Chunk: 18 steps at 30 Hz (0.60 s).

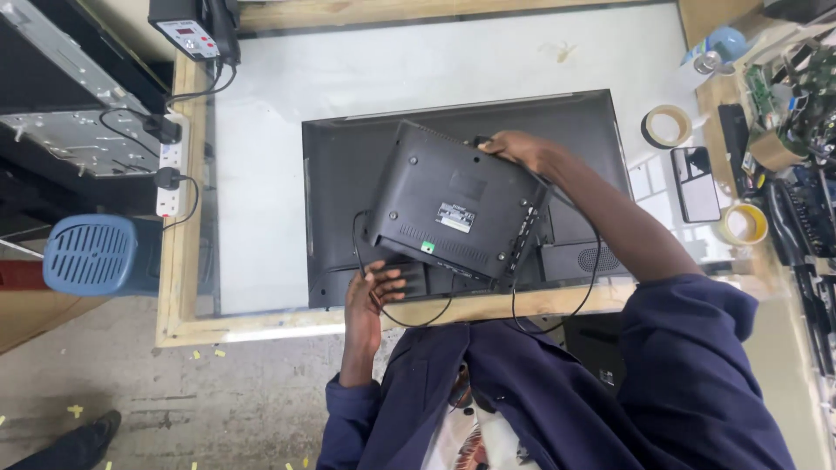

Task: The person assembles a television by attaching a circuit board and a back cover to the main unit. They align the components, press them into place, and secure the back cover onto the TV chassis on a workbench.

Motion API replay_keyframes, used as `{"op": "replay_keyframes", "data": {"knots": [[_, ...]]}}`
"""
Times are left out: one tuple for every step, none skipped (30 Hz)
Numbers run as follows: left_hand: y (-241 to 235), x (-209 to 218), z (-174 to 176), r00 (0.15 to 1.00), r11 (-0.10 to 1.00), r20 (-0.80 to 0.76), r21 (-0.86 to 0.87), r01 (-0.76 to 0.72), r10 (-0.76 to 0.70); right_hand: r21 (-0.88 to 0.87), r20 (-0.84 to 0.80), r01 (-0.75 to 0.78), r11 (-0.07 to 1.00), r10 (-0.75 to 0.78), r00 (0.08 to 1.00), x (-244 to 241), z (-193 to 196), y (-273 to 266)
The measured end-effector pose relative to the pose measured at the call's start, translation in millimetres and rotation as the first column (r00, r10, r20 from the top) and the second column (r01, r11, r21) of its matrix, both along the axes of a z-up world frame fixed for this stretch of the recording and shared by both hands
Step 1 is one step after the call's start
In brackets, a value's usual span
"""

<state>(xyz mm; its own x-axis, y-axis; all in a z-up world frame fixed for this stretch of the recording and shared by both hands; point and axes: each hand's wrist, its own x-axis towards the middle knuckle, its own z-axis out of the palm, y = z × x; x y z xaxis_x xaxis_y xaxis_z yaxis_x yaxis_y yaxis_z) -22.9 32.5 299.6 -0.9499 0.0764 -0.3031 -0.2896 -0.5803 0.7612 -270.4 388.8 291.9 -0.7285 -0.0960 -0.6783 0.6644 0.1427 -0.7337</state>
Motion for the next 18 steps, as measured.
{"op": "replay_keyframes", "data": {"knots": [[-2, 5, -5, 1.000, 1.000, -0.012, -0.002, 0.001, -0.001, -0.002, -0.012, 0.001, 1.000, -0.001, 1.000, 0, 3, -11], [-2, 9, -10, 0.999, 0.996, 0.045, -0.086, -0.008, 0.011, 0.076, -0.026, -0.098, 0.992, 0.100, 0.995, -1, 6, -21], [-3, 12, -16, 0.995, 0.985, 0.098, -0.169, -0.011, 0.028, 0.156, -0.034, -0.190, 0.969, 0.198, 0.980, -2, 10, -31], [0, 10, -16, 0.996, 0.985, 0.084, -0.171, -0.010, 0.025, 0.157, -0.049, -0.185, 0.970, 0.195, 0.980, -8, 20, -33], [1, 13, -14, 0.989, 0.975, 0.122, -0.215, -0.051, 0.079, 0.262, -0.096, -0.340, 0.903, 0.375, 0.922, -9, 28, -37], [2, 15, -12, 0.978, 0.961, 0.157, -0.261, -0.090, 0.134, 0.371, -0.123, -0.471, 0.800, 0.545, 0.829, -10, 35, -40], [1, 15, -18, 0.979, 0.959, 0.154, -0.268, -0.088, 0.133, 0.366, -0.128, -0.468, 0.804, 0.542, 0.830, -11, 27, -42], [0, 14, -23, 0.974, 0.938, 0.174, -0.337, -0.081, 0.146, 0.610, -0.164, -0.467, 0.641, 0.678, 0.717, -12, 19, -44], [0, 15, -28, 0.967, 0.911, 0.194, -0.404, -0.077, 0.168, 0.808, -0.147, -0.397, 0.435, 0.802, 0.579, -14, 11, -48], [-1, 15, -34, 0.966, 0.908, 0.193, -0.411, -0.081, 0.174, 0.805, -0.153, -0.399, 0.439, 0.803, 0.576, -15, 8, -45], [-4, 17, -38, 0.969, 0.894, 0.178, -0.442, -0.074, 0.168, 0.873, -0.193, -0.309, 0.378, 0.849, 0.492, -15, 3, -44], [-6, 18, -43, 0.973, 0.878, 0.164, -0.474, -0.067, 0.163, 0.924, -0.220, -0.206, 0.322, 0.889, 0.400, -16, -1, -43], [-4, 18, -39, 0.970, 0.871, 0.168, -0.486, -0.072, 0.174, 0.918, -0.230, -0.215, 0.332, 0.890, 0.394, -23, 19, -36], [-3, 18, -35, 0.962, 0.851, 0.191, -0.521, -0.070, 0.197, 0.873, -0.238, -0.280, 0.400, 0.850, 0.470, -29, 39, -30], [-2, 19, -31, 0.952, 0.828, 0.213, -0.556, -0.067, 0.220, 0.817, -0.237, -0.337, 0.467, 0.806, 0.543, -36, 58, -23], [-1, 20, -22, 0.949, 0.819, 0.214, -0.569, -0.072, 0.232, 0.809, -0.246, -0.345, 0.476, 0.807, 0.537, -67, 26, 6], [2, 21, -14, 0.938, 0.721, 0.223, -0.692, -0.039, 0.265, 0.850, -0.398, -0.075, 0.521, 0.728, 0.558, -99, -5, 34], [4, 24, -4, 0.927, 0.605, 0.228, -0.796, 0.001, 0.299, 0.822, -0.548, 0.201, 0.532, 0.645, 0.532, -129, -37, 60]]}}
